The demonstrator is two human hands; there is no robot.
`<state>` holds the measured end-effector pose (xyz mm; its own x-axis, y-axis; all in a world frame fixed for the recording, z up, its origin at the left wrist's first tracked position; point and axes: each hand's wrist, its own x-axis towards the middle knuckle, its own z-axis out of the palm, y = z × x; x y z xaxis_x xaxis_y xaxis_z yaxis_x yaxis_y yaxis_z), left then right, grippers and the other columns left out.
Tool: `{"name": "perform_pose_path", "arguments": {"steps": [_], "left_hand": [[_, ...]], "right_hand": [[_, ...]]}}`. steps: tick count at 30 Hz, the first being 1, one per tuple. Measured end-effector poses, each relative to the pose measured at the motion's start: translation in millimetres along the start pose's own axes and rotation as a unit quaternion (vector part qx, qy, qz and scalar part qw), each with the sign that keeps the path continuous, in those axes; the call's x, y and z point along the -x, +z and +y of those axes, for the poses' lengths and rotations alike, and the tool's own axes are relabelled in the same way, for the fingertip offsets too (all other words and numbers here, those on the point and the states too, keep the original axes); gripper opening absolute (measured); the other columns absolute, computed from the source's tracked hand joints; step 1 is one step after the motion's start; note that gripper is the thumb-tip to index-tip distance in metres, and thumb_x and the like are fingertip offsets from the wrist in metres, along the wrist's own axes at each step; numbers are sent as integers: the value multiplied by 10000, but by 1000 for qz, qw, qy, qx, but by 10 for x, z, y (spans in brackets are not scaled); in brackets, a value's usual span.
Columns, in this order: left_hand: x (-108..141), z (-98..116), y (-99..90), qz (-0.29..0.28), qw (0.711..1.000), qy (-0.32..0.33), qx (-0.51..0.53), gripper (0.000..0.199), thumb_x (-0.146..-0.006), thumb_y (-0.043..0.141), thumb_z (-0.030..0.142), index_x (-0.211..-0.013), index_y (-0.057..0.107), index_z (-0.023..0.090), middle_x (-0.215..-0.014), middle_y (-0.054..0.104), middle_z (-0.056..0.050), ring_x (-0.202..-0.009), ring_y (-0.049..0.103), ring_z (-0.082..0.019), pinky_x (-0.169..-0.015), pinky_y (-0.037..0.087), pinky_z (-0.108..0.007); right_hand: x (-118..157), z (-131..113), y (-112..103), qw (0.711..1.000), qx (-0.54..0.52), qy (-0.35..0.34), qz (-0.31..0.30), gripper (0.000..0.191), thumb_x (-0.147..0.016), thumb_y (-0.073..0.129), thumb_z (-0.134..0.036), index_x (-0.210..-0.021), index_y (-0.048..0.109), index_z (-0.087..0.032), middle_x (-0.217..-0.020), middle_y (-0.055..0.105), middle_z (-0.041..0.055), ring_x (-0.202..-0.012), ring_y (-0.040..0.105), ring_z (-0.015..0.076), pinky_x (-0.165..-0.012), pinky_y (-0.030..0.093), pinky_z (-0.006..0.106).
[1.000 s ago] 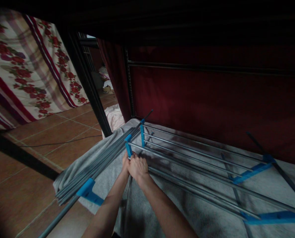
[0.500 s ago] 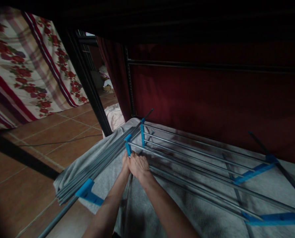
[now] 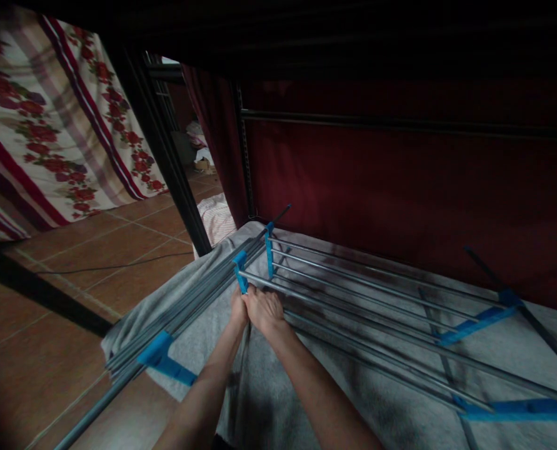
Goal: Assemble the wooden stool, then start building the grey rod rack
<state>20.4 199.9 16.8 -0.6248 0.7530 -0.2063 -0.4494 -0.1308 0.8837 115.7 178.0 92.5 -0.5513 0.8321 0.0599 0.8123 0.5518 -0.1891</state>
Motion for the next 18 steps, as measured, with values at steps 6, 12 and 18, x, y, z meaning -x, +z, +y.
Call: {"name": "perform_pose_path", "arguments": {"steps": [6,12,18], "left_hand": [[20,30,26,17,1000,22,0,309,-865,502,262,-570,514,170,-555,455,37,-516,372,-94,-537,368,-221],[21,37,19,20,999,24,-11,272,-843,503,174,-571,496,166,-550,441,34,-521,356,-96,-534,347,-235],[8,8,18,27,999,17,-24,311,-842,525,236,-544,455,180,-522,421,32,-505,338,-99,-514,321,-254]], "right_hand": [[4,83,1,999,-18,-39,-21,335,-994,291,-350,-1153,557,-220,-1116,698,66,-946,676,198,-776,492,301],[-6,121,4,997,-38,-53,-30,319,-988,324,-317,-1206,535,-216,-1168,677,69,-1021,651,192,-833,483,299],[-2,106,5,998,-41,-26,-50,338,-990,319,-333,-1230,530,-223,-1160,680,75,-1015,657,192,-841,482,303]]}}
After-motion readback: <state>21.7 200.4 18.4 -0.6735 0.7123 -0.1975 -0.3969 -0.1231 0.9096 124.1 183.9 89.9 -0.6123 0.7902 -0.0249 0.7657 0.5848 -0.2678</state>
